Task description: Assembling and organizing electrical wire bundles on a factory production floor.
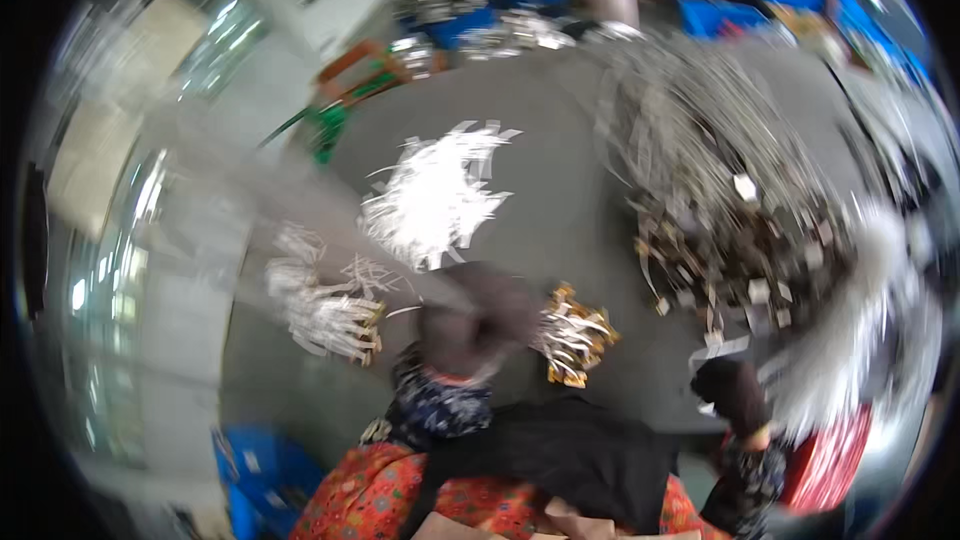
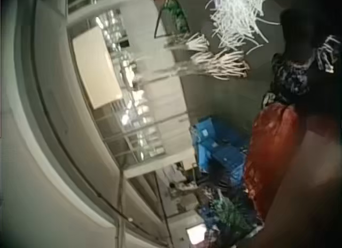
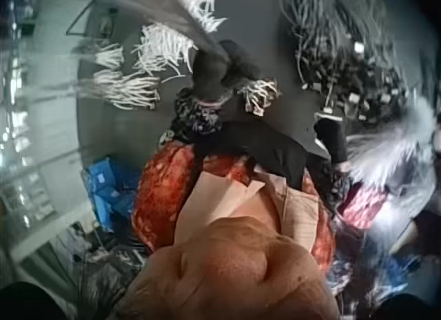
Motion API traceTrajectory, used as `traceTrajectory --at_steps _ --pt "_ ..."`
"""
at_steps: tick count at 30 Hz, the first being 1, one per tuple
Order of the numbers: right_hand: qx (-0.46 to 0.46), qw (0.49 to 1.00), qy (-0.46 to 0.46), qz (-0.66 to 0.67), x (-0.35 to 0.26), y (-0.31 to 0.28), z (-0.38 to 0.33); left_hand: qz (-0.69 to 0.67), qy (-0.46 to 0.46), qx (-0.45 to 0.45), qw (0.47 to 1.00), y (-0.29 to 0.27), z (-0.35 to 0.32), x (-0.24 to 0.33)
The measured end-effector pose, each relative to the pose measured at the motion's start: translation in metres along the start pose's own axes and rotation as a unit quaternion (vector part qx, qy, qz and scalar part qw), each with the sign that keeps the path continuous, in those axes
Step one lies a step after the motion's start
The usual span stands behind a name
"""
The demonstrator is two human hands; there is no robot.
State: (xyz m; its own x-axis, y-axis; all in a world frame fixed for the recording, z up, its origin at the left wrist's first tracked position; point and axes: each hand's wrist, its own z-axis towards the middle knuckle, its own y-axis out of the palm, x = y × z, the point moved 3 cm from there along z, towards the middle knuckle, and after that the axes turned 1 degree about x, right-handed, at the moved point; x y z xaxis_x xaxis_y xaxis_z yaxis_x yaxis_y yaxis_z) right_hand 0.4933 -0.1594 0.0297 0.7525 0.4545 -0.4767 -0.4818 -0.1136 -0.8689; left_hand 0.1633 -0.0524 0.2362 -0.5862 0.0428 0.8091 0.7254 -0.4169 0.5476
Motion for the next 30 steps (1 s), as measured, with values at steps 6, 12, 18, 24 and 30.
traceTrajectory --at_steps 6,12,18,24,30 --pt "0.192 0.892 0.248 0.324 -0.106 -0.135 0.168 -0.065 -0.079 -0.065 0.993 -0.007 0.005 0.017" --pt "0.151 0.948 -0.118 0.253 -0.212 -0.187 0.219 -0.109 -0.081 -0.100 0.986 -0.003 0.008 0.012" --pt "0.017 0.964 -0.041 0.263 -0.198 -0.184 0.199 -0.081 -0.026 -0.020 0.996 -0.013 0.002 0.011" --pt "-0.087 0.834 0.035 0.544 -0.250 -0.195 0.178 0.378 0.190 0.094 0.901 0.013 0.000 0.004" --pt "-0.041 0.862 -0.467 0.196 -0.280 -0.182 0.160 0.177 0.124 0.109 0.970 0.021 -0.001 0.007"
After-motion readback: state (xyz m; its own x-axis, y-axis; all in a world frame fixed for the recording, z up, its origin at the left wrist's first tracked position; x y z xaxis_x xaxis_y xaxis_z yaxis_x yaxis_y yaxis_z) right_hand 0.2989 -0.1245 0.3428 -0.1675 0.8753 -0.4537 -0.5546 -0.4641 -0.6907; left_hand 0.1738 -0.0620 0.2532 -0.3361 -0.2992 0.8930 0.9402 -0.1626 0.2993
